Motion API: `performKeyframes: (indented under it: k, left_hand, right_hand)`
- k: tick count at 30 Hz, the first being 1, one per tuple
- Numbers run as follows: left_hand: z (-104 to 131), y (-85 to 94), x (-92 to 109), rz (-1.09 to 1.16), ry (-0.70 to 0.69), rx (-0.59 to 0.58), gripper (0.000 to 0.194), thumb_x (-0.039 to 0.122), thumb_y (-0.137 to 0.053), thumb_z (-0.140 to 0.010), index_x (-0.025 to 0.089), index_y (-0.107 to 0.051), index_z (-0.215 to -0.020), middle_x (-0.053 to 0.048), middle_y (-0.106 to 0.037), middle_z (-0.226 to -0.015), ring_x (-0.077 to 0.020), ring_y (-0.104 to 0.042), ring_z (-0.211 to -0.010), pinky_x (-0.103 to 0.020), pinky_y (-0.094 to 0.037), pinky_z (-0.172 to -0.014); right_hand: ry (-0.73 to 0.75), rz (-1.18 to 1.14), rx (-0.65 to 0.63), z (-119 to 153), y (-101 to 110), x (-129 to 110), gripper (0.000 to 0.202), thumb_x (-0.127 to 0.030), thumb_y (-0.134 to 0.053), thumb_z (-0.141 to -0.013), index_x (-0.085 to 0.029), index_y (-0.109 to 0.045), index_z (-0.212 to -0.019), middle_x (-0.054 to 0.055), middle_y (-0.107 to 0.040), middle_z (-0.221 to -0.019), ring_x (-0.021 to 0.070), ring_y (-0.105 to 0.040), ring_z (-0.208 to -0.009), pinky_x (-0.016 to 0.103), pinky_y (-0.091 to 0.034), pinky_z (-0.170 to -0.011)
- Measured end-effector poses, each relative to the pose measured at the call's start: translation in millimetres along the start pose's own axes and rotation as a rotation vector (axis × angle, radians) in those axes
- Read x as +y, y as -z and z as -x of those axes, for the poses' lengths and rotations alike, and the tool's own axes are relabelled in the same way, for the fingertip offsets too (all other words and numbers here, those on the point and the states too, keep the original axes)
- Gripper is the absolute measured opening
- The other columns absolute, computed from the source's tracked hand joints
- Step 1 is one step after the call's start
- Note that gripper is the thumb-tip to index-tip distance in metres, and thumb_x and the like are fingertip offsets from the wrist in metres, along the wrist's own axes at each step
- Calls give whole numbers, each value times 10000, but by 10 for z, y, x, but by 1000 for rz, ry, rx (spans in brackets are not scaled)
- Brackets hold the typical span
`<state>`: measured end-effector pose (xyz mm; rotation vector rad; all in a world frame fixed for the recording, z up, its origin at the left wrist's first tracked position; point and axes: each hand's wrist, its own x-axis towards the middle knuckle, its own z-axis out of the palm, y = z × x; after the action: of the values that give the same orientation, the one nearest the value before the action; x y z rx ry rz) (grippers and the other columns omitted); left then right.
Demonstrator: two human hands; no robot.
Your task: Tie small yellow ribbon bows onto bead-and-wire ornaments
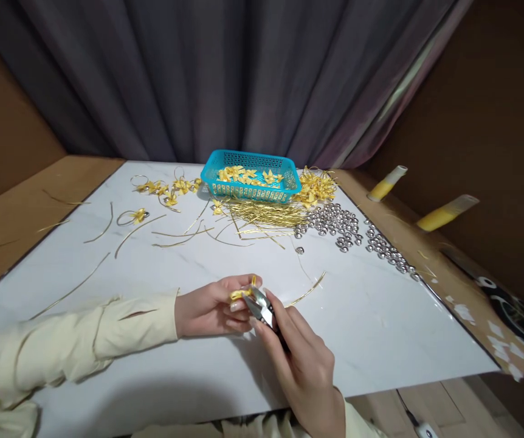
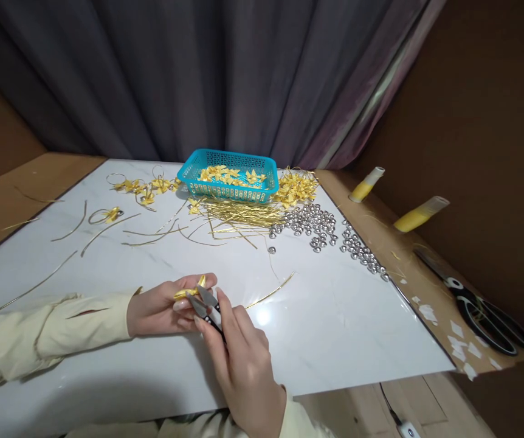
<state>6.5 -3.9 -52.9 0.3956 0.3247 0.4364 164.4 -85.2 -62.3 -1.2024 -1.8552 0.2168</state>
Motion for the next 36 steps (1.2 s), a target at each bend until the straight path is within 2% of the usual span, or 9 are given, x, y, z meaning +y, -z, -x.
performKeyframes:
  k: [5, 13, 23, 30, 36]
  left_hand:
    - [-13, 13, -8, -21, 1, 18, 204, 28, -680, -613, 128, -576, -757, 61, -381, -488, -51, -133, -467, -158, -193, -441]
    - [-24, -2, -10, -96, -24, 82, 196, 33, -655, -603, 124, -537, -730, 61, -368, -513, -50, -150, -473, -166, -176, -446]
    - [-50, -29, 3, -67, -45, 196, 199, 16, -661, -608, 106, -566, -758, 41, -425, -523, -34, -258, -458, -143, -175, -434]
    - [-42, -15, -11, -67, -59, 205, 157, 53, -675, -654, 107, -572, -760, 30, -431, -535, -38, -271, -468, -140, -187, -439]
    - [-43, -7, -14, -77, -65, 214, 108, 46, -649, -677, 105, -582, -739, 28, -435, -532, -39, -267, -470, -139, -195, -440]
  right_hand:
    - [-1, 11, -6, -5, -1, -10, 397, -190, -486, -906, -172, -446, -1301, 54, -629, -826, 129, -619, -711, 213, -515, -638]
    - [52, 128, 18, -25, -9, 2, 351, -193, -484, -908, -152, -468, -1256, 85, -662, -874, 162, -644, -742, 239, -522, -592]
    - [93, 287, 36, -63, 18, -35, 302, -232, -430, -938, -97, -501, -1199, 99, -683, -832, 154, -660, -658, 233, -508, -513]
    - [84, 359, 45, -73, -2, -54, 293, -236, -412, -946, -85, -543, -1161, 77, -669, -734, 137, -639, -566, 217, -488, -491]
    - [83, 390, 33, -41, -28, -30, 290, -221, -427, -937, -41, -548, -1130, 102, -678, -767, 159, -658, -596, 231, -483, -480]
